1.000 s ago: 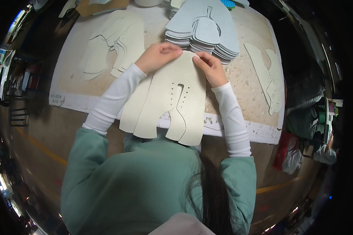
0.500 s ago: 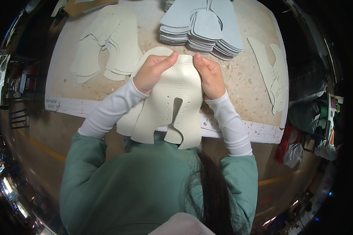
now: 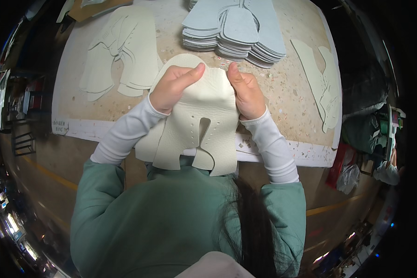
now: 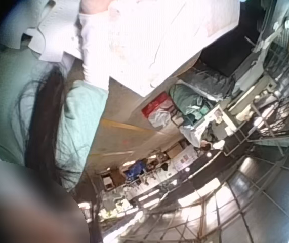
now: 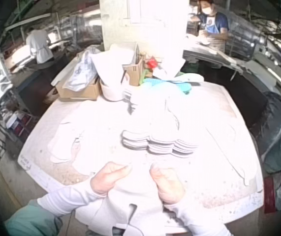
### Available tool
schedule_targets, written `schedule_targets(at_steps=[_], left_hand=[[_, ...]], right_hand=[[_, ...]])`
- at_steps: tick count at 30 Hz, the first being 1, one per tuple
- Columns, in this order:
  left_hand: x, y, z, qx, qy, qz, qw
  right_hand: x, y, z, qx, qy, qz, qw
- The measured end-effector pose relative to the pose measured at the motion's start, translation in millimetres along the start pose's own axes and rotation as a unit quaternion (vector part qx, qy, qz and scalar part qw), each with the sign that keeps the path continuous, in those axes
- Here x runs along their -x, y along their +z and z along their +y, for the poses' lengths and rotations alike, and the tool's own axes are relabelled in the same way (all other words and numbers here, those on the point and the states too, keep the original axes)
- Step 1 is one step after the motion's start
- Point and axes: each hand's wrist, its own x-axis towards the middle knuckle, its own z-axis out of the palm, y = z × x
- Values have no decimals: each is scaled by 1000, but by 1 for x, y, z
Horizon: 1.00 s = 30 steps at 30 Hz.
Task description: The person repeatedly picks up white shoe upper parts and gray insole pieces from a table, aligns them, and stacks them into separate piles. The person handles the parts one at a time, turning them over and placing them in neat stacks.
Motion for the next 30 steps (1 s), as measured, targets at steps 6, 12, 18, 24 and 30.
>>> schedule_targets(at_steps=[6,12,18,24,30], left_hand=[[1,-1,0,-11,6,-3,1000],[-10,-13,13,-168,36,-34,985],[-25,-13,5,-298,184,32,936],[-25,-17,-1,-344,261,100,897],[-32,-26,-7,-324,290,176,883]], right_hand=[[2,4,-3,-17,17,2,1000],[-5,2,-6,60,-21,5,998],[-31,2,-19,468,-118,-22,876],[-59,8,-27,517,-73,-99,847],[-74,6,-4,331,14,-120,936]])
